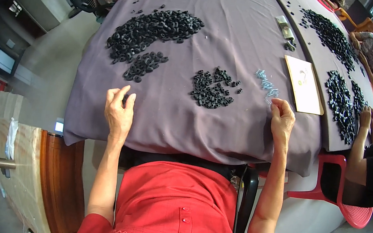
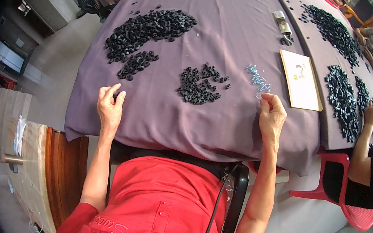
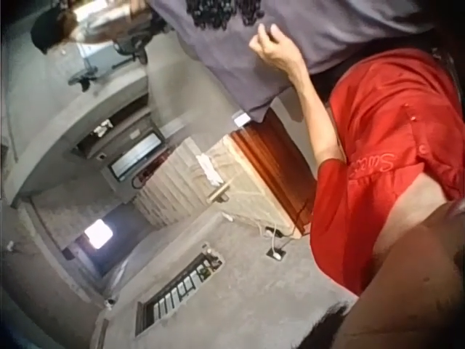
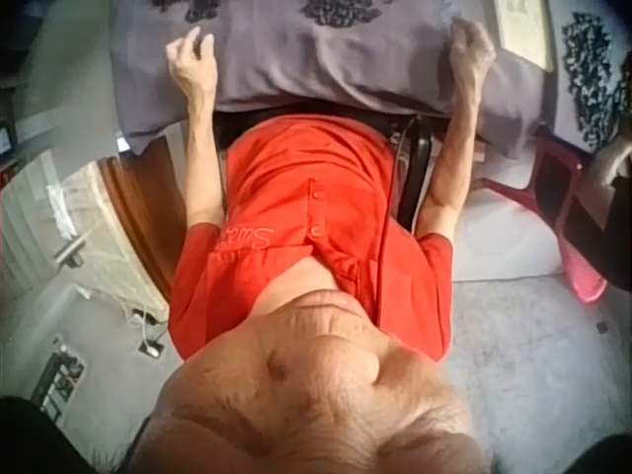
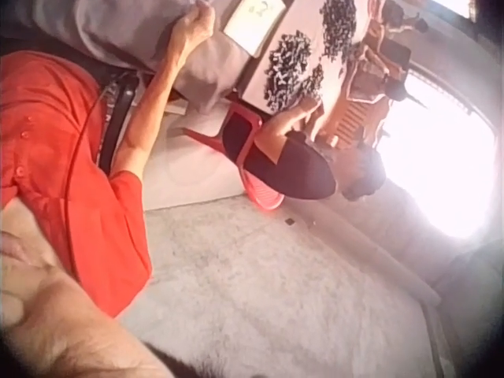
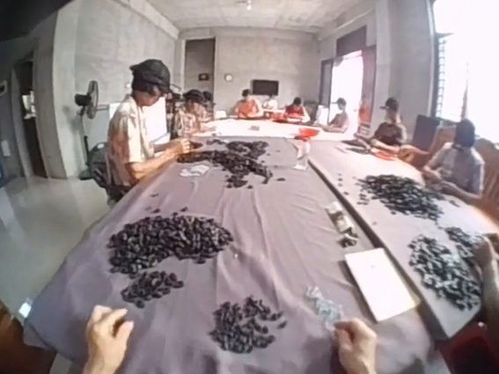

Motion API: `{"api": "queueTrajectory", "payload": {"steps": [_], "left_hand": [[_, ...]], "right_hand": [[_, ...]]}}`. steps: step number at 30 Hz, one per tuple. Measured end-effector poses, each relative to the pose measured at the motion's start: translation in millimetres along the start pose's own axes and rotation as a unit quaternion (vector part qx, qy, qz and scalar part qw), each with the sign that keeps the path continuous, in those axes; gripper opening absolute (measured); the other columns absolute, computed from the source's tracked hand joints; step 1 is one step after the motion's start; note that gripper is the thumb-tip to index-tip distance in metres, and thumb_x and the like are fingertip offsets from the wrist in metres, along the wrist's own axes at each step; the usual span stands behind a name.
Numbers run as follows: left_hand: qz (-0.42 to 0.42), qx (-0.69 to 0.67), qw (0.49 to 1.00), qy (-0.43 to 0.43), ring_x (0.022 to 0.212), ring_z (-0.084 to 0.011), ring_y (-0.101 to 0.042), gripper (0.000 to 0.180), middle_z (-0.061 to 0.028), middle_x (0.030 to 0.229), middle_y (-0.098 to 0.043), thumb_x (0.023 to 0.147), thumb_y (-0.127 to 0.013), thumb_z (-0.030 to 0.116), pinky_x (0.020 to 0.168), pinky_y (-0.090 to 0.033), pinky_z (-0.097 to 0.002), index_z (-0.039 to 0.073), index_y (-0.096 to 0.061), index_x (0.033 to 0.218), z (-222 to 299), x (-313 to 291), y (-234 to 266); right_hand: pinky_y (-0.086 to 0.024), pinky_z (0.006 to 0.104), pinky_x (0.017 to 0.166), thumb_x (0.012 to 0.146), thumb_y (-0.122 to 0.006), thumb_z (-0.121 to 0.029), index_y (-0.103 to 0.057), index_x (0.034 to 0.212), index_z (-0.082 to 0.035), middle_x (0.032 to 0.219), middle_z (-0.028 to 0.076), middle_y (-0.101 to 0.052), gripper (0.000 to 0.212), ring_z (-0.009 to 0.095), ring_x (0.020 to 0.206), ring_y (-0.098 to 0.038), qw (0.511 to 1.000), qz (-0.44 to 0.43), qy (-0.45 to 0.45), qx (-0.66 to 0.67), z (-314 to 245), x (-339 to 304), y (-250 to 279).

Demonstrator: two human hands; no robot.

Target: The person picks up a black plastic component and a small metal pin by hand, inserts the pin into the component, and places the assembled piece onto the table, repeating the process.

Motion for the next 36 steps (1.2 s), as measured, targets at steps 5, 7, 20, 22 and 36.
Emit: {"api": "queueTrajectory", "payload": {"steps": [5,7,20,22,36], "left_hand": [[-0.148,-0.202,0.966,-0.062,0.061,-0.0175,-0.059,0.007,-0.0081,0.078,-0.06,0.078,-0.066,0.004,0.054,-0.046,-0.0286,0.004,-0.066,0.085,107.2,-19.5,-44.6],[-0.208,-0.283,0.935,-0.056,0.057,-0.0153,-0.055,0.008,-0.0067,0.075,-0.059,0.078,-0.067,0.005,0.052,-0.044,-0.0271,0.004,-0.065,0.086,137.3,-30.5,-73.2],[-0.374,-0.458,0.804,0.071,0.057,-0.0014,-0.049,0.011,0.0039,0.071,-0.06,0.085,-0.064,0.011,0.052,-0.043,-0.0181,0.003,-0.063,0.093,182.5,-62.7,-136.9],[-0.378,-0.461,0.799,0.075,0.056,-0.0014,-0.05,0.012,0.0035,0.071,-0.06,0.086,-0.063,0.014,0.049,-0.041,-0.0176,0.004,-0.062,0.092,178.5,-59.9,-131.7],[-0.138,-0.287,0.947,-0.036,0.059,-0.0096,-0.055,0.009,-0.0039,0.073,-0.061,0.082,-0.064,0.011,0.053,-0.044,-0.0252,0.005,-0.063,0.088,100.1,-7.1,-78.3]], "right_hand": [[-0.044,0.0202,0.064,0.083,-0.06,-0.002,-0.064,0.093,0.0,0.077,-0.002,-0.061,0.011,0.005,0.069,-0.052,0.987,-0.046,-0.041,0.149,-2.6,-7.7,-3.6],[-0.042,0.0191,0.061,0.083,-0.061,-0.002,-0.065,0.093,-0.001,0.077,-0.003,-0.061,0.011,0.004,0.066,-0.05,0.977,-0.077,-0.069,0.189,-9.3,-14.4,-6.6],[-0.046,0.0186,0.064,0.083,-0.062,-0.002,-0.063,0.093,0.001,0.079,0.0,-0.062,0.01,0.005,0.07,-0.055,0.927,-0.183,-0.115,0.305,-37.6,-54.3,-31.0],[-0.046,0.0189,0.064,0.083,-0.062,-0.002,-0.063,0.093,0.001,0.08,0.0,-0.063,0.01,0.006,0.071,-0.056,0.922,-0.19,-0.112,0.318,-42.6,-54.9,-38.6],[-0.038,0.0205,0.05,0.092,-0.05,-0.013,-0.051,0.087,-0.004,0.069,0.0,-0.051,0.01,0.006,0.055,-0.046,0.953,-0.175,-0.07,0.238,-60.2,-54.8,-79.9]]}}
Point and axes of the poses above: each hand's wrist, its own x-axis towards the middle knuckle, its own y-axis out of the back of the hand, z = x × y, the point moved 6 cm from there along x, towards the middle knuckle
